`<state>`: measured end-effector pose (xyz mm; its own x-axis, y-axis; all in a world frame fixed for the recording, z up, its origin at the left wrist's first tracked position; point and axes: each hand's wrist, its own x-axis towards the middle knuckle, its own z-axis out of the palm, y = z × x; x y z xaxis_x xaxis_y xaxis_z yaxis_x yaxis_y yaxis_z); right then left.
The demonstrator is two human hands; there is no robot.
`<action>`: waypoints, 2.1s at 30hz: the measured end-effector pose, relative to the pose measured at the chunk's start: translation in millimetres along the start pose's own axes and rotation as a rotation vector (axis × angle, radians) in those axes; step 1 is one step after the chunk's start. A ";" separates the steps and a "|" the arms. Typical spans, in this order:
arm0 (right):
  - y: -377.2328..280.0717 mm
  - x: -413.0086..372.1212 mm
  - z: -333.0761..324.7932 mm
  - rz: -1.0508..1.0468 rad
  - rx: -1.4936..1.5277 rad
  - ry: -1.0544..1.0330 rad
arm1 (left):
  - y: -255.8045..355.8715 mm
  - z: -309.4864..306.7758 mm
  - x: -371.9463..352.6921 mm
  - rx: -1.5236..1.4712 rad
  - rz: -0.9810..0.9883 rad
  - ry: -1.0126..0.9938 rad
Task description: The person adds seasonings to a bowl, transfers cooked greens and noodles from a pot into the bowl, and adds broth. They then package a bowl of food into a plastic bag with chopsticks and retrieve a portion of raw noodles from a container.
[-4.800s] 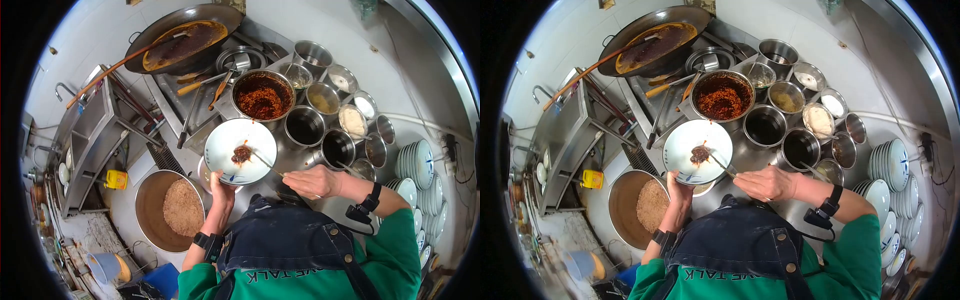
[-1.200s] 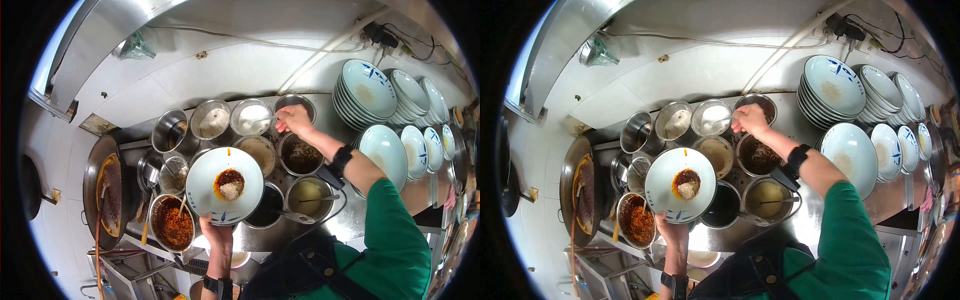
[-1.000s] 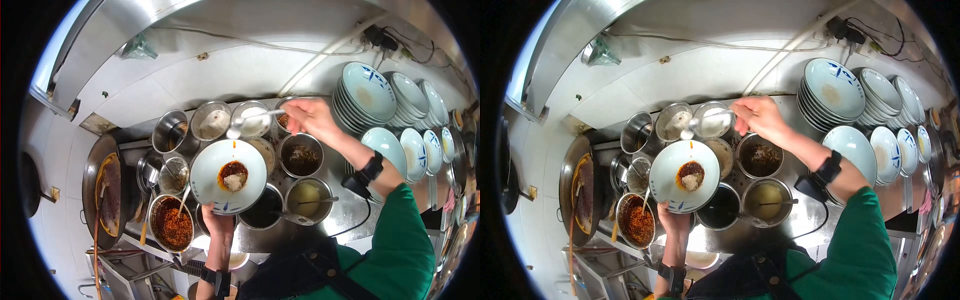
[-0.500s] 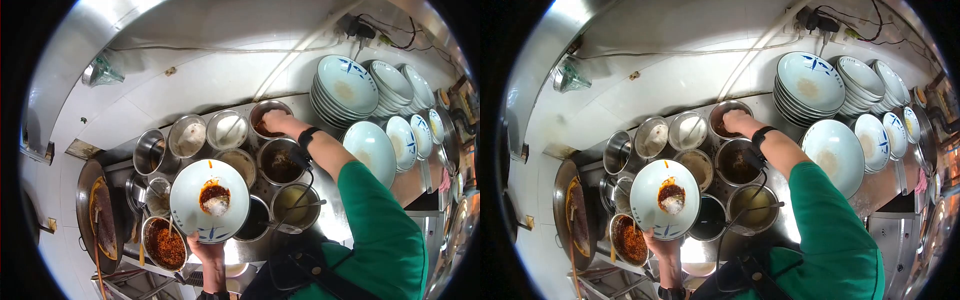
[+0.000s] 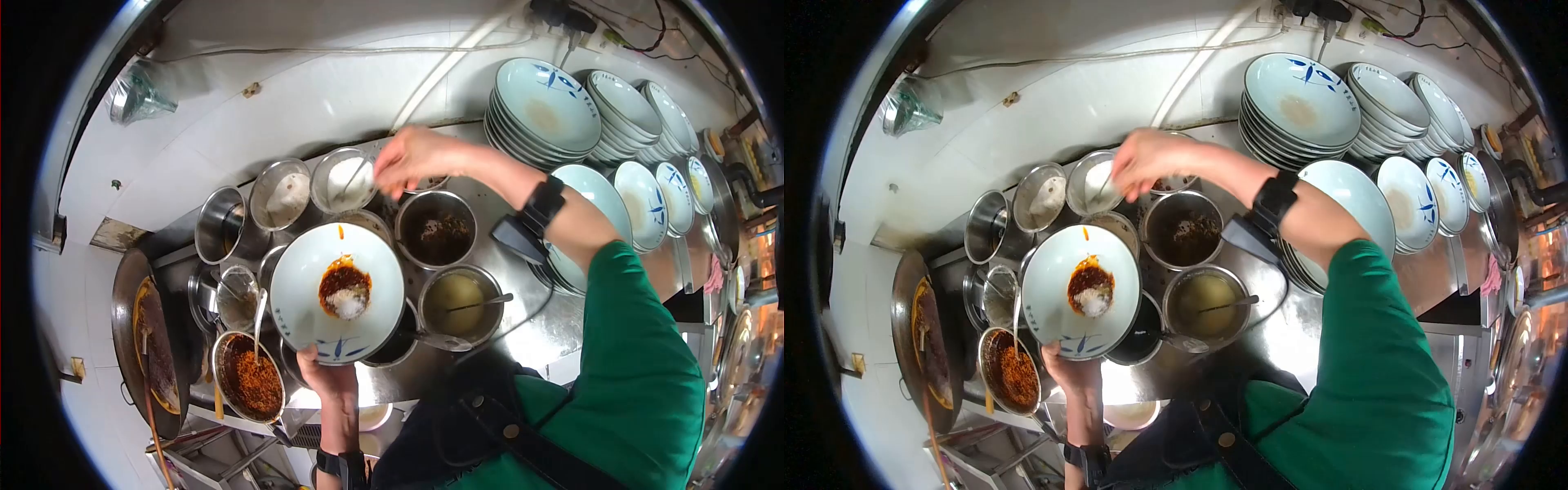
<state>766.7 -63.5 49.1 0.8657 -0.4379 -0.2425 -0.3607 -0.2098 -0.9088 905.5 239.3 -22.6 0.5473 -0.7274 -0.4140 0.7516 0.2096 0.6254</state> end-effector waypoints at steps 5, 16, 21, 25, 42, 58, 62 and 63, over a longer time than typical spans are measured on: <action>-11.7 -22.8 23.1 -0.021 -0.015 0.000 | -10.5 12.4 -7.9 -0.023 -0.082 -0.046; 119.0 4.6 87.9 0.111 -1.236 -0.324 | -12.9 1.3 -32.8 -0.030 0.021 -0.007; 100.7 -2.6 55.6 0.243 -0.868 -0.394 | -14.2 -1.6 -45.1 -0.004 0.070 0.034; 29.0 -26.6 41.8 0.055 -0.241 -0.158 | -21.8 -6.1 -46.5 -0.050 0.056 0.068; 6.4 -179.9 104.8 -0.180 -0.564 0.359 | -29.5 -56.9 -104.9 -0.010 -0.048 -0.077; 106.3 -188.0 178.6 0.101 -0.024 0.815 | -58.9 -150.5 -158.1 0.104 -0.294 -0.074; 87.3 -196.8 190.2 0.215 0.263 0.761 | -79.6 -161.2 -145.9 0.130 -0.305 -0.132; 85.6 -199.5 191.0 0.215 0.259 0.758 | -83.6 -162.4 -143.3 0.154 -0.300 -0.148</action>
<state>629.4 172.9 -45.2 0.2850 -0.9354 -0.2095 -0.3199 0.1132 -0.9407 824.1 432.2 -123.0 0.2428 -0.8308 -0.5008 0.8005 -0.1200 0.5872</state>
